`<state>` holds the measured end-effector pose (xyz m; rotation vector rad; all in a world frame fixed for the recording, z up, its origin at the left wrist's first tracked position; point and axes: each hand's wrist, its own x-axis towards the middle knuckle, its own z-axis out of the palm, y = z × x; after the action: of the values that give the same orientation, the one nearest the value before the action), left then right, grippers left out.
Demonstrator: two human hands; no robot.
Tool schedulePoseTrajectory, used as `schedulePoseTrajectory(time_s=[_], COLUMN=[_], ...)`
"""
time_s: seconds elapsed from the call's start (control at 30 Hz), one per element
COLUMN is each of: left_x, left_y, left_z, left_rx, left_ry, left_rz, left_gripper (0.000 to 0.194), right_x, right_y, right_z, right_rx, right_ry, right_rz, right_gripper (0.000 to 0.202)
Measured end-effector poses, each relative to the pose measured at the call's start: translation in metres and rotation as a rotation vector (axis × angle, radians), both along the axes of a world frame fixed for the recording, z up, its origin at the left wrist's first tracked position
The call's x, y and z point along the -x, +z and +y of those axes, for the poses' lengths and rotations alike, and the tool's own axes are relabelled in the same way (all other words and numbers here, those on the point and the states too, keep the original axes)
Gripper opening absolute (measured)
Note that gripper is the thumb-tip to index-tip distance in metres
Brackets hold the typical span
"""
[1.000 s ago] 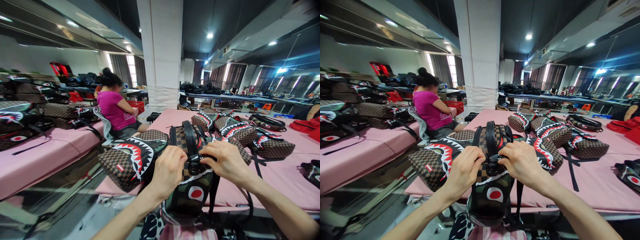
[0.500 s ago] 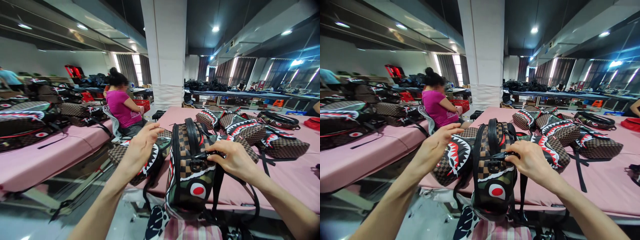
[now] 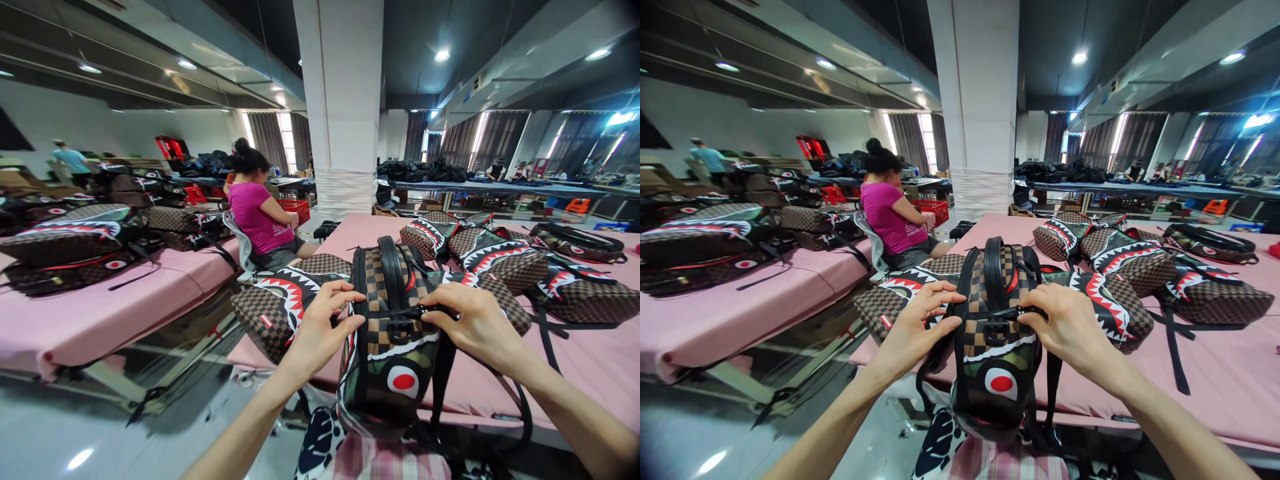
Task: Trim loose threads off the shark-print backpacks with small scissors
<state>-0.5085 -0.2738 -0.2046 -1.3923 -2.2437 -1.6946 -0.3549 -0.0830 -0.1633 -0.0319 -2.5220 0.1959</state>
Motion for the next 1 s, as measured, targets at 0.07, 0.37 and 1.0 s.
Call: schedulePoseTrajectory(time_s=[0.07, 0.37, 1.0], left_x=[-0.002, -0.011, -0.005], left_y=[0.0, -0.012, 0.078], left_z=[-0.001, 0.019, 0.098], left_rx=[-0.001, -0.139, -0.009], left_ry=[-0.039, -0.106, -0.497], left_rz=[-0.008, -0.14, -0.768], left_gripper=[0.021, 0.019, 0.021], right_x=[0.0, 0.001, -0.051], right_y=[-0.001, -0.014, -0.022], right_z=[0.001, -0.029, 0.031], right_rx=[-0.002, -0.177, 0.923], right_ry=[-0.004, -0.138, -0.051], right_rz=[0.005, 0.173, 0.289], right_gripper=[0.005, 0.01, 0.028])
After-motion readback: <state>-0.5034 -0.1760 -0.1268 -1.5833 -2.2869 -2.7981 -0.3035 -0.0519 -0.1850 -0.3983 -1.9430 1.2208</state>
